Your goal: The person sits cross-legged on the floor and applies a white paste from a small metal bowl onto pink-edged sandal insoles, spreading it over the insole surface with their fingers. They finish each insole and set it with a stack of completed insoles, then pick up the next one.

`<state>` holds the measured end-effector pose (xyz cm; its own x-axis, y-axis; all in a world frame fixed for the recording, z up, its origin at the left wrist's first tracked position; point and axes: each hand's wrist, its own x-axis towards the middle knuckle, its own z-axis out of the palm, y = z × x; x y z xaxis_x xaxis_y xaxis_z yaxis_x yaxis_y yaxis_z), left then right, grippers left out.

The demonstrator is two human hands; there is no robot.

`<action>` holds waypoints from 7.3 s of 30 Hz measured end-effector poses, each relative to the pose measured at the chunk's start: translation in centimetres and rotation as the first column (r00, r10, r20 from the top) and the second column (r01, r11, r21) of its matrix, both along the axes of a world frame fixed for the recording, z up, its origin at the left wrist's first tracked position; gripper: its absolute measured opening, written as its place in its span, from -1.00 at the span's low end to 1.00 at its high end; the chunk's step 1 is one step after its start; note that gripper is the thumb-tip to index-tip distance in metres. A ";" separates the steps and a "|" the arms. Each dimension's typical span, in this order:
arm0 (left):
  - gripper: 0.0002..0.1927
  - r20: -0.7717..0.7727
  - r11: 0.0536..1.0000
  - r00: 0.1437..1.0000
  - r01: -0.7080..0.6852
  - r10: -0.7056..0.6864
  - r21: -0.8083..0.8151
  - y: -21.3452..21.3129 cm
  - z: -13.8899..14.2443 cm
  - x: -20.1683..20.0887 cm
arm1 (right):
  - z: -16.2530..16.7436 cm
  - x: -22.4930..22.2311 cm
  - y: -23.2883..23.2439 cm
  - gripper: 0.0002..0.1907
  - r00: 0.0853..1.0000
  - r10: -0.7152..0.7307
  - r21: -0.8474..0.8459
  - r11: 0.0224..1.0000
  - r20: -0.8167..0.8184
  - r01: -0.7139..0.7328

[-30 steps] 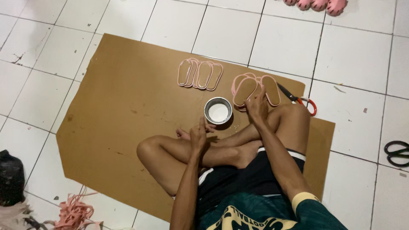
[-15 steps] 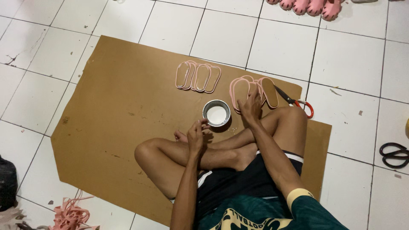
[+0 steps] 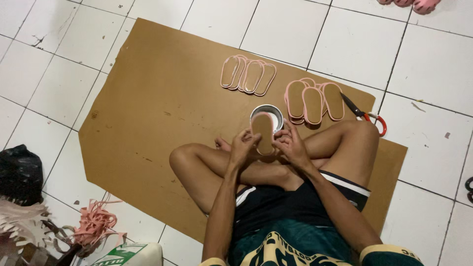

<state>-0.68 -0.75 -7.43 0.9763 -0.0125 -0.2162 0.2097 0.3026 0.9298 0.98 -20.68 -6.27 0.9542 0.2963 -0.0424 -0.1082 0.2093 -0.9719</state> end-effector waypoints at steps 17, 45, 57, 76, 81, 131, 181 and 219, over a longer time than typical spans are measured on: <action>-0.71 0.062 0.934 0.940 -0.340 0.335 0.112 3.0 0.7 -0.4 | 0.1 2.4 -3.3 -0.59 0.886 -0.203 -0.634 0.634 0.416 0.443; -0.61 -0.044 0.972 0.979 -0.204 0.200 -0.115 2.7 -0.3 0.3 | -0.1 1.9 -1.0 -0.30 0.743 0.520 -0.907 0.247 0.422 0.342; -0.61 -0.112 0.975 0.992 -0.087 0.065 -0.206 0.9 3.1 -2.7 | 5.4 0.4 -2.4 -0.05 0.881 0.314 -0.385 0.908 0.354 -0.168; -0.63 -0.052 0.948 0.990 -0.143 0.134 -0.285 0.1 6.6 -1.9 | 6.1 -3.9 -1.1 -0.19 0.760 0.275 -0.413 0.911 0.588 -0.010; -0.65 -0.022 0.993 0.998 -0.058 0.056 -0.103 0.4 8.5 -2.3 | 7.2 -1.1 -1.6 -0.18 0.795 0.253 -0.431 0.902 0.551 0.012; -0.38 -0.120 0.807 0.914 0.399 -0.387 0.437 3.2 10.5 -2.3 | 8.8 -0.8 -1.1 -0.32 0.907 0.280 -0.426 0.896 0.315 -0.129; -0.42 -0.192 0.983 0.976 0.069 -0.102 -0.168 2.3 6.2 -3.0 | 6.4 -0.1 -2.1 -0.02 0.901 0.287 -0.339 0.925 0.326 -0.172; -0.60 -0.007 0.968 0.982 -0.187 0.189 -0.169 0.8 8.7 -1.1 | 5.4 -3.6 -0.6 -0.13 0.850 0.267 -0.497 0.868 0.454 -0.007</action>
<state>-1.79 0.08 1.24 0.9664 0.1359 -0.2180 0.1262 0.4879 0.8637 -2.65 -21.33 -0.90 0.8315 0.4940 0.2542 0.4179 -0.2547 -0.8721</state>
